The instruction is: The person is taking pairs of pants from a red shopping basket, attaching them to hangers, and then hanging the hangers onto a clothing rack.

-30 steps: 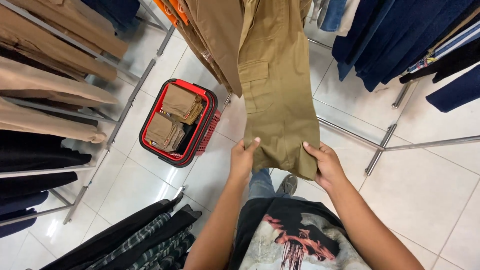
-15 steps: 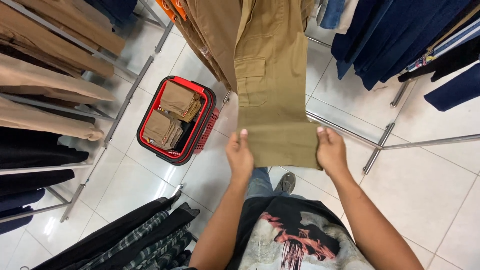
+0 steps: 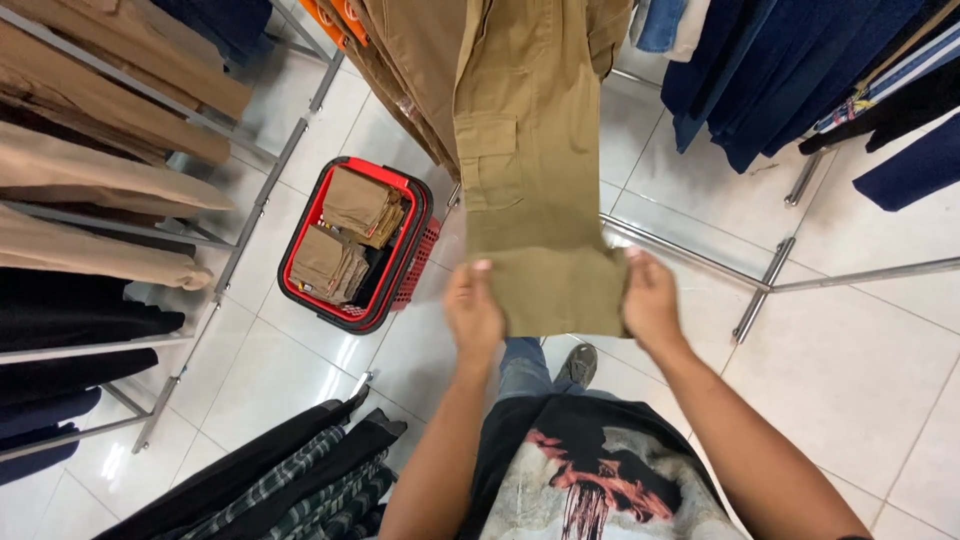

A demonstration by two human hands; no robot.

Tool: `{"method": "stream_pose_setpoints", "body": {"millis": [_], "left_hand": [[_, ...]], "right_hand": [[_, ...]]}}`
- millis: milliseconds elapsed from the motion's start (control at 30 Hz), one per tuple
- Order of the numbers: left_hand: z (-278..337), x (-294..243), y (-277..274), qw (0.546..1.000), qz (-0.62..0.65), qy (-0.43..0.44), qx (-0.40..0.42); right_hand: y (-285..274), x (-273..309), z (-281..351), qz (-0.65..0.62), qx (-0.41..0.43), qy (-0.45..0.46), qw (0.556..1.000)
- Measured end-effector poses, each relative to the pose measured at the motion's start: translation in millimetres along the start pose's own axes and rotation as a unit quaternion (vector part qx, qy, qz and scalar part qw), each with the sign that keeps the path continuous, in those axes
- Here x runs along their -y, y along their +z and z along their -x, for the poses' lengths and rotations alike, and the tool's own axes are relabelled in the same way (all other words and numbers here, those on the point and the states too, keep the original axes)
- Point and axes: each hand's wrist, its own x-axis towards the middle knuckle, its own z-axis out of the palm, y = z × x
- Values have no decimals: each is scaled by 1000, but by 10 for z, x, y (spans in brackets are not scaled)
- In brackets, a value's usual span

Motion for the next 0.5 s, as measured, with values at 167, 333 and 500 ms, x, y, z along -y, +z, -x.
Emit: {"method": "stream_pose_setpoints", "body": {"millis": [167, 333, 500], "left_hand": [[144, -240, 156, 998, 14, 31, -49], [-37, -104, -145, 999, -14, 29, -28], [7, -195, -290, 996, -75, 48, 30]], "right_hand": [[190, 227, 98, -56, -9, 37, 998], [147, 46, -93, -40, -22, 41, 998], [362, -660, -184, 82, 141, 86, 983]]}}
